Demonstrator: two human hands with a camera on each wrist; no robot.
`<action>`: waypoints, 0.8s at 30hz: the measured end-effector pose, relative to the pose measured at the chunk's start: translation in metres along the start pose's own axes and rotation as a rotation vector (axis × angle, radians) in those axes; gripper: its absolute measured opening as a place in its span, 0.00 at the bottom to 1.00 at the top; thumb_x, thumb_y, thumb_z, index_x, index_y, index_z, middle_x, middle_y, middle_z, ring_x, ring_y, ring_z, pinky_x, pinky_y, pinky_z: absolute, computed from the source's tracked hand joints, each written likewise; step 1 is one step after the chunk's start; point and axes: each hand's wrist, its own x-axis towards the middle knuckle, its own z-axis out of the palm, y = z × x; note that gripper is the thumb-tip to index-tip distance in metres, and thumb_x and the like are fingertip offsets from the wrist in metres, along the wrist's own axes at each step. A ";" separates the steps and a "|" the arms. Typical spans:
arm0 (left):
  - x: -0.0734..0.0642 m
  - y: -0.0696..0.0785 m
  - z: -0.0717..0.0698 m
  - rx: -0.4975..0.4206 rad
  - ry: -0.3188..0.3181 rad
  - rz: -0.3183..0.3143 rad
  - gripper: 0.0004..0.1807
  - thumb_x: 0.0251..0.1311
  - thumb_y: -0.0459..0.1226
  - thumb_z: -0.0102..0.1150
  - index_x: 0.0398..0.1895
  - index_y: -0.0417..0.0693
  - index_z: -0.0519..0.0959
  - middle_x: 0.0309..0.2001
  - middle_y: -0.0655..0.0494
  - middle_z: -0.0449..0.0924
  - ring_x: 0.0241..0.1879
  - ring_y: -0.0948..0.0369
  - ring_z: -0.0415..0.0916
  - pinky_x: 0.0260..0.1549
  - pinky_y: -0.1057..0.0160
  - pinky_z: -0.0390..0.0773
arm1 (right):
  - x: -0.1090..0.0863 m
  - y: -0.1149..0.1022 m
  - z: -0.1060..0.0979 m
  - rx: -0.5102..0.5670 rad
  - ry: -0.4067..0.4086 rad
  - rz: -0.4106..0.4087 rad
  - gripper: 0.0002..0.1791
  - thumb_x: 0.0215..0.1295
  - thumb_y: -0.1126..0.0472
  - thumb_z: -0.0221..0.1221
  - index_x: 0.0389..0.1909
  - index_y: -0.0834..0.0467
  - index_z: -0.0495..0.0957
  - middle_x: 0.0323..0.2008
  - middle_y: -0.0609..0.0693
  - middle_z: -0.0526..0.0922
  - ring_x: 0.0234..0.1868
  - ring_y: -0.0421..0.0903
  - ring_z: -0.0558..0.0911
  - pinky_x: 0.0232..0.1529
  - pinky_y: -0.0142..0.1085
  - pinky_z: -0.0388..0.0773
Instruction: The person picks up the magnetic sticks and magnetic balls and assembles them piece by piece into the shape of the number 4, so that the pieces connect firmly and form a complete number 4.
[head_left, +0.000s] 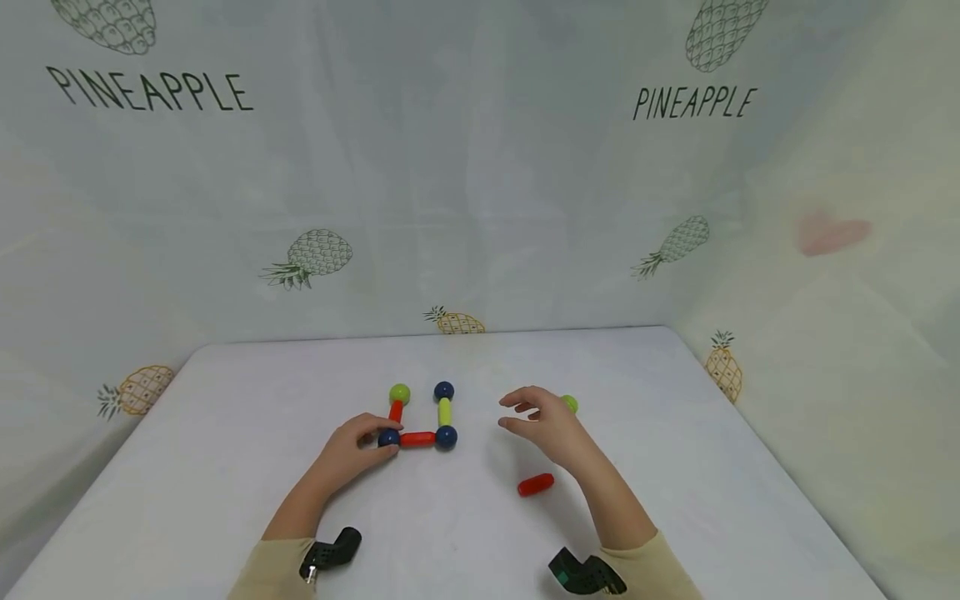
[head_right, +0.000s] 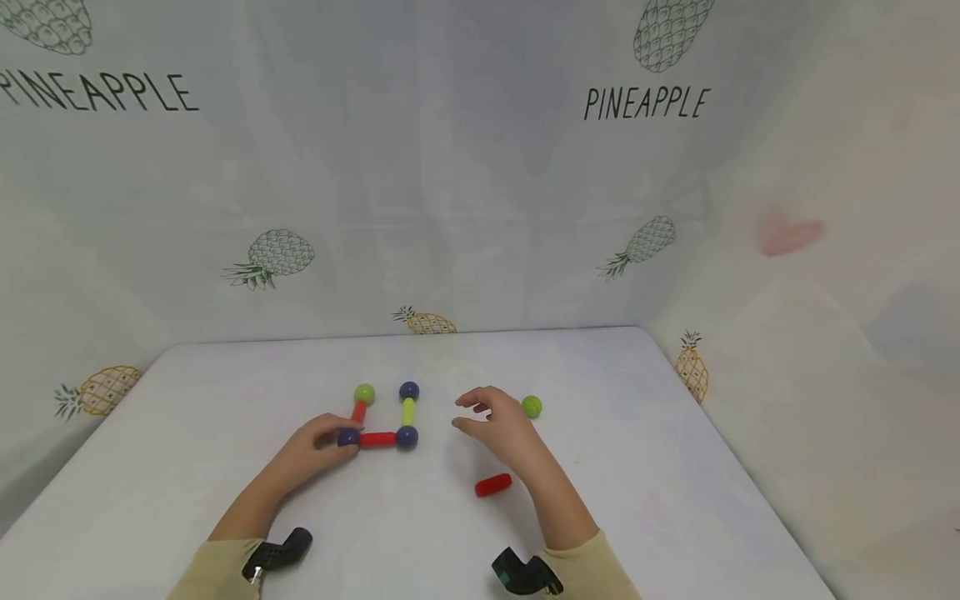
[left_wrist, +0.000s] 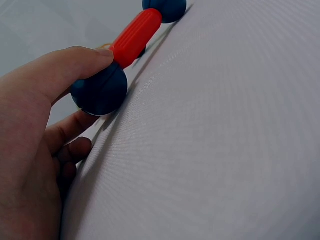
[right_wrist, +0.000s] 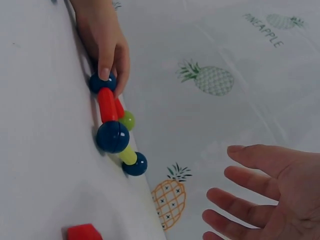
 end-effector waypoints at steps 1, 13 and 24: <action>0.000 0.000 0.000 -0.001 -0.001 0.003 0.14 0.55 0.42 0.70 0.46 0.60 0.84 0.43 0.62 0.78 0.43 0.59 0.70 0.45 0.55 0.72 | -0.001 0.002 0.000 -0.001 -0.009 -0.002 0.14 0.61 0.59 0.67 0.47 0.53 0.81 0.47 0.46 0.80 0.51 0.53 0.77 0.50 0.45 0.75; 0.002 -0.002 0.003 0.001 -0.003 0.018 0.14 0.54 0.42 0.70 0.46 0.61 0.84 0.42 0.63 0.78 0.41 0.59 0.69 0.43 0.56 0.72 | -0.004 0.018 -0.007 -0.070 -0.207 -0.070 0.15 0.60 0.59 0.67 0.47 0.58 0.81 0.45 0.52 0.81 0.49 0.53 0.77 0.48 0.44 0.76; 0.000 0.000 0.000 -0.002 0.006 0.006 0.15 0.55 0.41 0.70 0.46 0.60 0.84 0.42 0.62 0.78 0.42 0.59 0.69 0.44 0.55 0.72 | 0.002 0.029 -0.009 -0.117 -0.355 -0.042 0.14 0.56 0.60 0.70 0.42 0.58 0.81 0.38 0.50 0.80 0.41 0.45 0.77 0.41 0.40 0.75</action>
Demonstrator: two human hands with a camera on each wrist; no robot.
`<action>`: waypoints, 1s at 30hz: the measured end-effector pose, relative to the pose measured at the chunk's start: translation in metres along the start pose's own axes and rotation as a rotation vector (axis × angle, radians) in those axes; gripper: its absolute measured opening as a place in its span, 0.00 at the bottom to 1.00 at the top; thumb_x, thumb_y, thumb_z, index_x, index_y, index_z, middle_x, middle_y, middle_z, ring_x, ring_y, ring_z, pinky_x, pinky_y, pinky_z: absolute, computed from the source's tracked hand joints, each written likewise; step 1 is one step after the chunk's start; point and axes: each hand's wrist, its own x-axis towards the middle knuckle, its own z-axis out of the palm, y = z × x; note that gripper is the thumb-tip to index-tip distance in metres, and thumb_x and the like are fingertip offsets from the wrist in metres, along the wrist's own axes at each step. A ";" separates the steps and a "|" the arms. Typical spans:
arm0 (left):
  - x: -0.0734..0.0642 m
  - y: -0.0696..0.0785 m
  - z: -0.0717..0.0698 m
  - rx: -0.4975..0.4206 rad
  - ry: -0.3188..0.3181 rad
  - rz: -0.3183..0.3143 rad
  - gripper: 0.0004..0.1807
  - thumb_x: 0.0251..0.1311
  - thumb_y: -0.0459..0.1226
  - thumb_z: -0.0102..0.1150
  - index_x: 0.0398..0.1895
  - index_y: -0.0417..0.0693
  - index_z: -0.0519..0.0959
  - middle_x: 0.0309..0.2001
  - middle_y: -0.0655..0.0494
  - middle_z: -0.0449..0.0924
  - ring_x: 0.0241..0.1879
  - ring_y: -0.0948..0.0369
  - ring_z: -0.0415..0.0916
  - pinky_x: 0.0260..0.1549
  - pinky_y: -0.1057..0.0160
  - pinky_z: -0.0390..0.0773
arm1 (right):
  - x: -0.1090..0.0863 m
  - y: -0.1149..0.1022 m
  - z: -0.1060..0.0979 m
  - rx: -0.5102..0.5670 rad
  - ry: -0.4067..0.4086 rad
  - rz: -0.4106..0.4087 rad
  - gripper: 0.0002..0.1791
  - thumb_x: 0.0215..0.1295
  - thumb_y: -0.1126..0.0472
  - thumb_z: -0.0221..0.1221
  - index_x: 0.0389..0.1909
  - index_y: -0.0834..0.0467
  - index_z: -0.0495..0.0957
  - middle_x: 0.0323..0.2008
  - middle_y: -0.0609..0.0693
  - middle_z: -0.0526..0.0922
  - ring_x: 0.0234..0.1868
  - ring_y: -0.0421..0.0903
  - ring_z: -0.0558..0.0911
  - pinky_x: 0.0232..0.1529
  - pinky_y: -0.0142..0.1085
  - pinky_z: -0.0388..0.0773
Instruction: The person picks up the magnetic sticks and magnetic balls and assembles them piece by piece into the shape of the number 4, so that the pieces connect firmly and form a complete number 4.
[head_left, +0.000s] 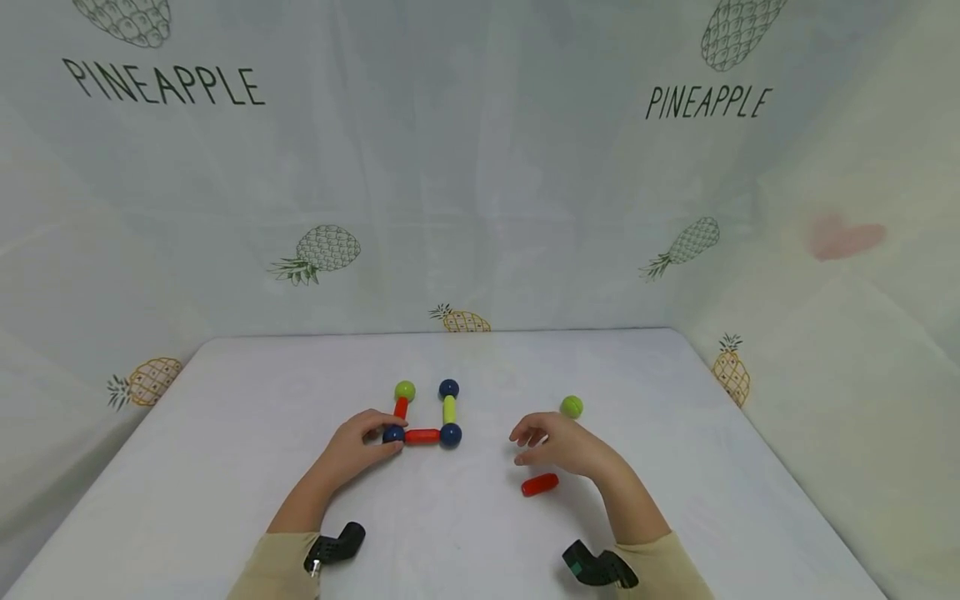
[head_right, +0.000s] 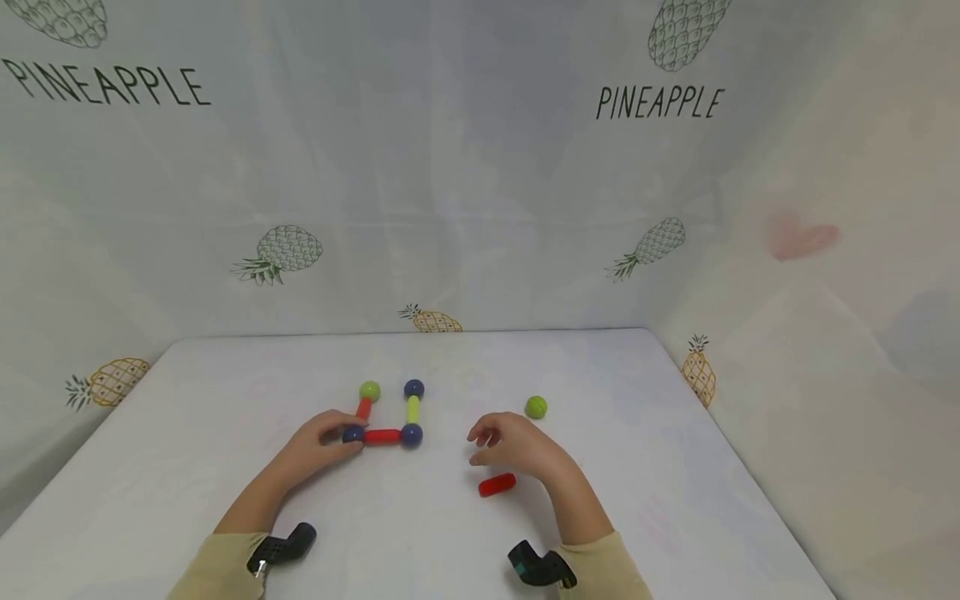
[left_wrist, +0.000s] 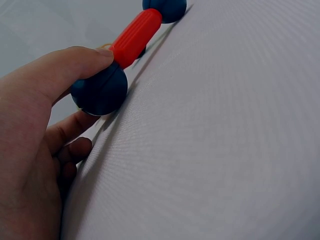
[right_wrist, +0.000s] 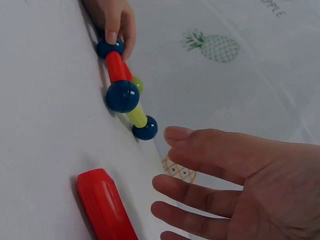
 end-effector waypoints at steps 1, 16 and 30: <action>0.000 0.000 0.000 0.000 0.001 -0.002 0.15 0.55 0.41 0.70 0.46 0.60 0.84 0.42 0.62 0.78 0.42 0.59 0.69 0.44 0.55 0.71 | 0.001 0.000 0.001 -0.004 -0.008 0.011 0.14 0.55 0.60 0.70 0.42 0.58 0.81 0.38 0.49 0.80 0.41 0.45 0.76 0.40 0.40 0.75; 0.001 0.000 -0.001 0.011 -0.002 0.006 0.15 0.55 0.41 0.70 0.46 0.61 0.84 0.44 0.62 0.78 0.42 0.59 0.69 0.43 0.56 0.72 | 0.005 0.012 0.008 -0.060 -0.133 0.030 0.20 0.46 0.63 0.75 0.40 0.54 0.79 0.33 0.48 0.77 0.35 0.46 0.73 0.36 0.39 0.69; 0.002 -0.001 -0.001 0.008 -0.001 0.010 0.15 0.55 0.41 0.70 0.46 0.61 0.84 0.43 0.62 0.78 0.42 0.59 0.69 0.44 0.56 0.72 | 0.004 0.020 0.008 -0.050 -0.220 -0.020 0.21 0.43 0.70 0.74 0.36 0.56 0.75 0.30 0.49 0.76 0.33 0.44 0.74 0.34 0.34 0.71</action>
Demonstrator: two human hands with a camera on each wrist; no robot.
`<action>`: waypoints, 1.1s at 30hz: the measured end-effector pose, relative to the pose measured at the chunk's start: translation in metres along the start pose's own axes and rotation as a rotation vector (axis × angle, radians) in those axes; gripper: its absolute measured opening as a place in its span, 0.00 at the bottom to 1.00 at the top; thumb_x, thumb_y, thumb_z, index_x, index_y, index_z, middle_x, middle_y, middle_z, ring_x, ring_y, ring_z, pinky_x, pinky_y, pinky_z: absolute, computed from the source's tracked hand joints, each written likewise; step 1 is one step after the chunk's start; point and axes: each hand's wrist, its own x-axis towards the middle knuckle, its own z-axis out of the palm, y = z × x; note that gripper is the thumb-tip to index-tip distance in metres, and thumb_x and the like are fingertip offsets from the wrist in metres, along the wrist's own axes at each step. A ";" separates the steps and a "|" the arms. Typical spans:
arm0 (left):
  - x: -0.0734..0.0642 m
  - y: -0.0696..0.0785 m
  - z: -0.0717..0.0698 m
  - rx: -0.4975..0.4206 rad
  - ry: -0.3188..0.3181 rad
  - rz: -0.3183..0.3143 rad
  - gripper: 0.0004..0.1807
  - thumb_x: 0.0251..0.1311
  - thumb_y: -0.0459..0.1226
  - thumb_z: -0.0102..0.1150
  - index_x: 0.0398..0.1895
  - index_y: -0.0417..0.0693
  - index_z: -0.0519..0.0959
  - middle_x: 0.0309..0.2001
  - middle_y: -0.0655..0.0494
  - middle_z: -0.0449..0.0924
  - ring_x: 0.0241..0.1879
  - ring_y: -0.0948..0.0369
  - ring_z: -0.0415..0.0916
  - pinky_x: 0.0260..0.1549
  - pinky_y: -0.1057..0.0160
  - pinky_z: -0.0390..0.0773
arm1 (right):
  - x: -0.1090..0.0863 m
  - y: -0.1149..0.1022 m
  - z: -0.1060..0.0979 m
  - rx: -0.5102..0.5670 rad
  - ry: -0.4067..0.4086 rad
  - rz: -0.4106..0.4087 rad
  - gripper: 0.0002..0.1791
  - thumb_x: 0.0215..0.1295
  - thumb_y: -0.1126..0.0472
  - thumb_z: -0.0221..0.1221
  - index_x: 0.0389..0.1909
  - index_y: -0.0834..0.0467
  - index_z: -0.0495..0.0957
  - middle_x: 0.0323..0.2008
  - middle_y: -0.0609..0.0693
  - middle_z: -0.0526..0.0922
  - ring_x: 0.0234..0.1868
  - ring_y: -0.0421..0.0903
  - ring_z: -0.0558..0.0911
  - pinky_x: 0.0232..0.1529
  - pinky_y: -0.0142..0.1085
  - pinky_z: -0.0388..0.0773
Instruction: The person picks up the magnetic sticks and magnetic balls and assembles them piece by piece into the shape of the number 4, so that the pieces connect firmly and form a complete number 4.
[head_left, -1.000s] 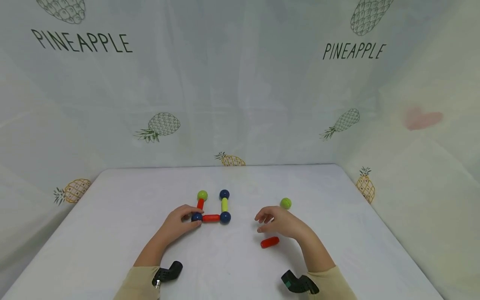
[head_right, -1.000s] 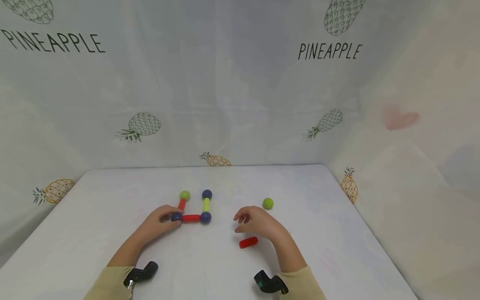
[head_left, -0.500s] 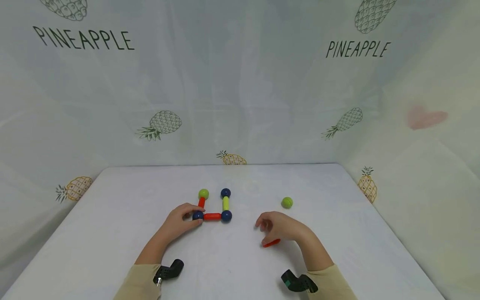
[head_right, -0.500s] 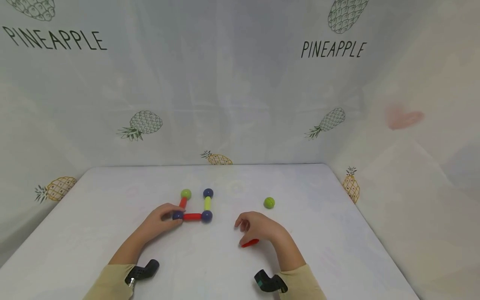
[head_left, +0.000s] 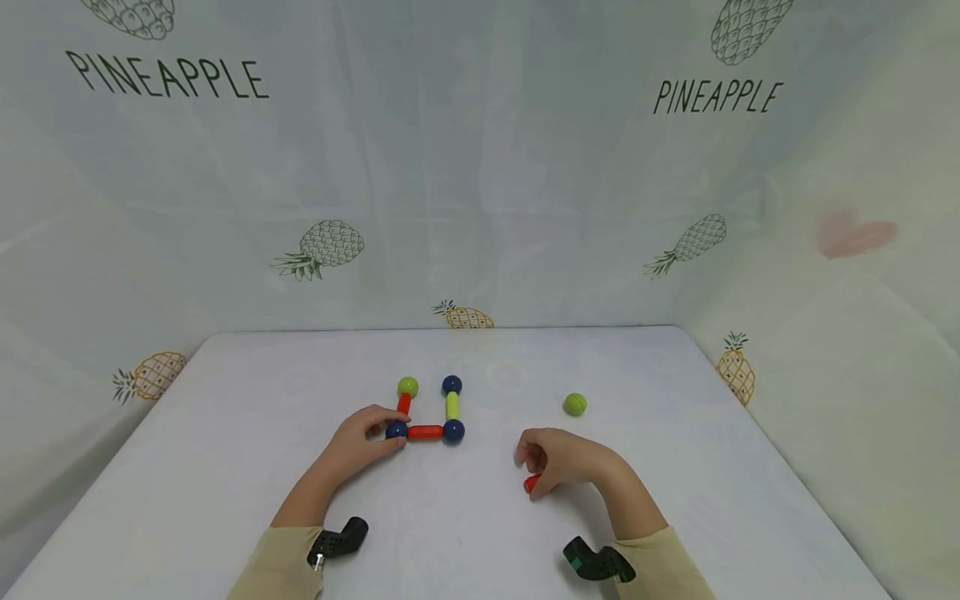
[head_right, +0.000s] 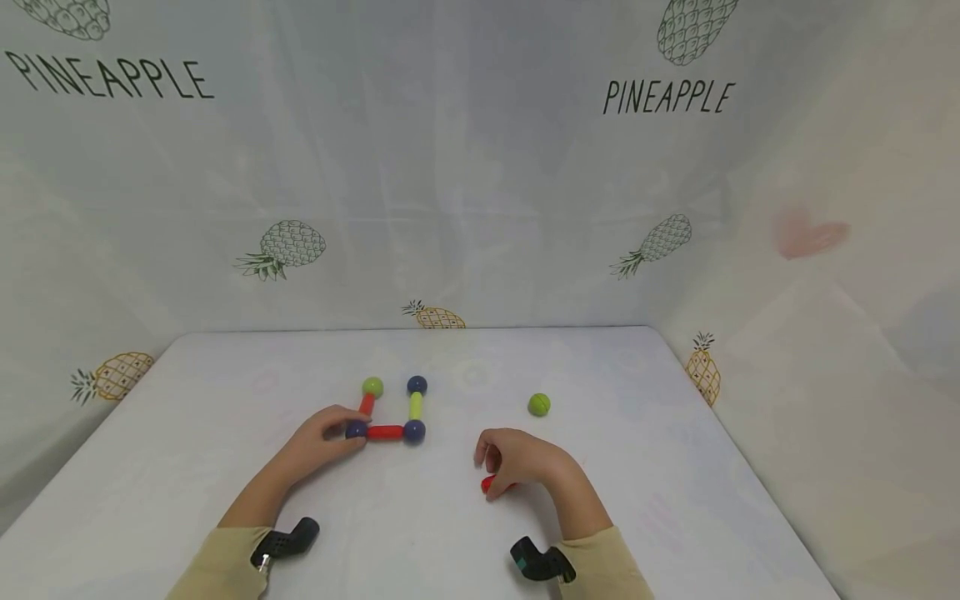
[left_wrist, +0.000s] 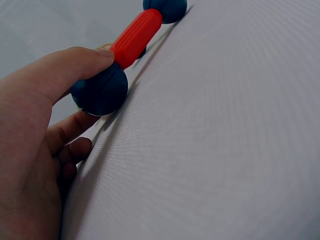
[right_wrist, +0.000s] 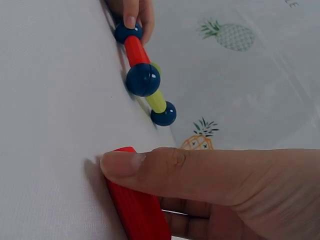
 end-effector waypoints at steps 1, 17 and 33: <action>0.000 0.000 0.000 0.000 0.000 0.000 0.15 0.55 0.41 0.70 0.46 0.61 0.84 0.43 0.62 0.78 0.42 0.59 0.69 0.43 0.56 0.72 | 0.000 0.000 0.000 -0.005 0.001 0.000 0.20 0.43 0.71 0.73 0.35 0.55 0.75 0.30 0.49 0.76 0.33 0.44 0.74 0.34 0.35 0.71; 0.001 0.001 -0.001 -0.006 -0.004 0.004 0.15 0.54 0.41 0.70 0.46 0.60 0.84 0.43 0.62 0.77 0.42 0.58 0.69 0.43 0.55 0.71 | 0.002 -0.002 0.000 0.026 0.049 0.009 0.15 0.50 0.71 0.69 0.34 0.57 0.74 0.29 0.48 0.75 0.32 0.45 0.73 0.31 0.37 0.71; 0.000 0.000 -0.001 0.005 -0.002 -0.012 0.17 0.54 0.42 0.71 0.49 0.59 0.83 0.46 0.60 0.78 0.43 0.58 0.70 0.45 0.55 0.72 | 0.004 -0.023 0.002 0.054 0.120 0.042 0.14 0.61 0.67 0.64 0.47 0.55 0.76 0.38 0.46 0.76 0.37 0.46 0.77 0.36 0.38 0.77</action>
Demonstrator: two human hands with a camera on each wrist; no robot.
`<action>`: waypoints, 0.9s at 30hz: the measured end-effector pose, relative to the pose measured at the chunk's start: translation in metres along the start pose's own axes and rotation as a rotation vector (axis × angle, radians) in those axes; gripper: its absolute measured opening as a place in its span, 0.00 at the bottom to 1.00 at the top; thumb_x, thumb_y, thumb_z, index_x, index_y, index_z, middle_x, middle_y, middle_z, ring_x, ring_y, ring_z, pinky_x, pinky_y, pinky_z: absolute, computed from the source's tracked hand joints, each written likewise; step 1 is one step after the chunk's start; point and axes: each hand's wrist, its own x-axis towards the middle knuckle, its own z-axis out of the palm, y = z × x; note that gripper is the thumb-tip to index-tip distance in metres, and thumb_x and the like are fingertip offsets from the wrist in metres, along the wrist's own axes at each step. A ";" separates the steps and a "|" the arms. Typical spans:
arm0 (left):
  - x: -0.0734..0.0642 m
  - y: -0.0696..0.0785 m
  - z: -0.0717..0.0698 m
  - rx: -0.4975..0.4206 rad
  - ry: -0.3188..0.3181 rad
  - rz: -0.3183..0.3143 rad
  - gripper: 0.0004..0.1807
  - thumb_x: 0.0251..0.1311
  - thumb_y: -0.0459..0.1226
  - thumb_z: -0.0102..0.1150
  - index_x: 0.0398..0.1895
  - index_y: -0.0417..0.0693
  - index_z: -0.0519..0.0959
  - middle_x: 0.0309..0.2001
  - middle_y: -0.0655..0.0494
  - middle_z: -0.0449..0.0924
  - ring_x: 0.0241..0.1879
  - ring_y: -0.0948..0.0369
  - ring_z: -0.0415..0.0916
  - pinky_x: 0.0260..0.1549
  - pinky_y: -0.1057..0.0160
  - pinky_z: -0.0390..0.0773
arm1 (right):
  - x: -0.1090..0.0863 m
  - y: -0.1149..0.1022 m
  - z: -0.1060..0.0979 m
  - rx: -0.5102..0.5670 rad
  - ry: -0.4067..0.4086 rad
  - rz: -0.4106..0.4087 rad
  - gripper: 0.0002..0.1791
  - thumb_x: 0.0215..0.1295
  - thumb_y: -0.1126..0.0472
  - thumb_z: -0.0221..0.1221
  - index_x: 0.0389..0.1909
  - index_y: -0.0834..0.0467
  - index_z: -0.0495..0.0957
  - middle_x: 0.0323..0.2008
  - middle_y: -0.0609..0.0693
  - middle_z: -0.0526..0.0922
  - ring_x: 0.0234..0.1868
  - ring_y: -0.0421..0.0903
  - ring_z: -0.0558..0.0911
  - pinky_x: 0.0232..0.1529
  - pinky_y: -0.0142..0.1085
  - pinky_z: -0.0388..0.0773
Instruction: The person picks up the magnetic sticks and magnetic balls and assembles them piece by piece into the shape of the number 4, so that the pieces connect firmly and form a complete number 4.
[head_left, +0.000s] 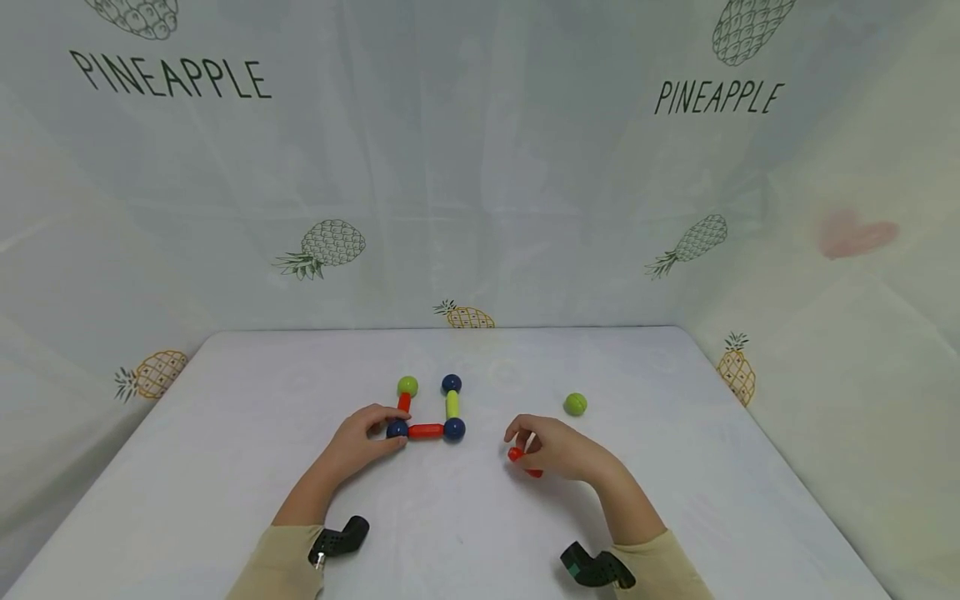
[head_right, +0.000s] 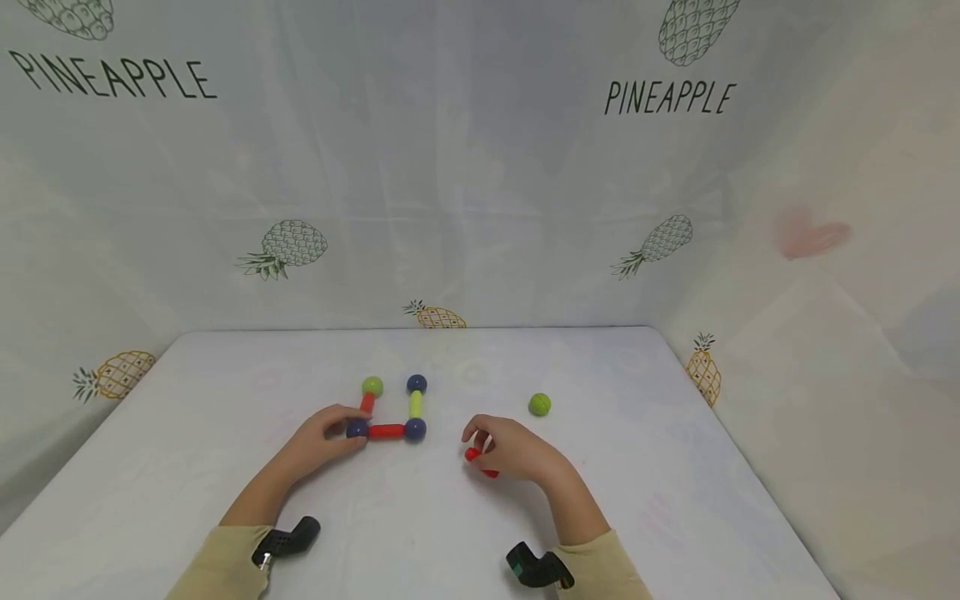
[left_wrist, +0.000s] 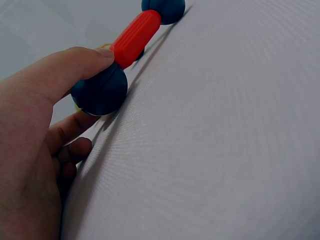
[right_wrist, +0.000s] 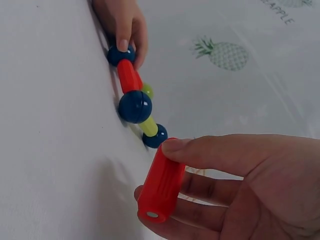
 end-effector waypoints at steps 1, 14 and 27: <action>0.000 0.000 0.000 -0.001 0.001 0.000 0.17 0.54 0.42 0.71 0.49 0.59 0.83 0.46 0.60 0.78 0.43 0.58 0.70 0.45 0.55 0.72 | 0.000 -0.001 0.000 0.005 0.000 -0.001 0.14 0.61 0.66 0.64 0.47 0.56 0.76 0.38 0.46 0.76 0.37 0.46 0.77 0.36 0.38 0.77; 0.000 -0.001 0.002 -0.004 -0.007 0.007 0.17 0.54 0.42 0.71 0.48 0.60 0.83 0.44 0.62 0.78 0.44 0.58 0.71 0.46 0.54 0.72 | 0.004 -0.007 0.009 -0.001 0.022 -0.075 0.15 0.64 0.67 0.60 0.51 0.56 0.77 0.38 0.45 0.77 0.37 0.45 0.77 0.35 0.36 0.77; -0.001 -0.002 0.001 0.000 0.000 0.021 0.17 0.54 0.42 0.71 0.49 0.60 0.83 0.43 0.63 0.78 0.42 0.59 0.70 0.45 0.55 0.72 | 0.025 -0.020 0.018 0.002 0.006 -0.086 0.14 0.65 0.65 0.60 0.51 0.56 0.78 0.39 0.45 0.77 0.39 0.46 0.76 0.37 0.36 0.77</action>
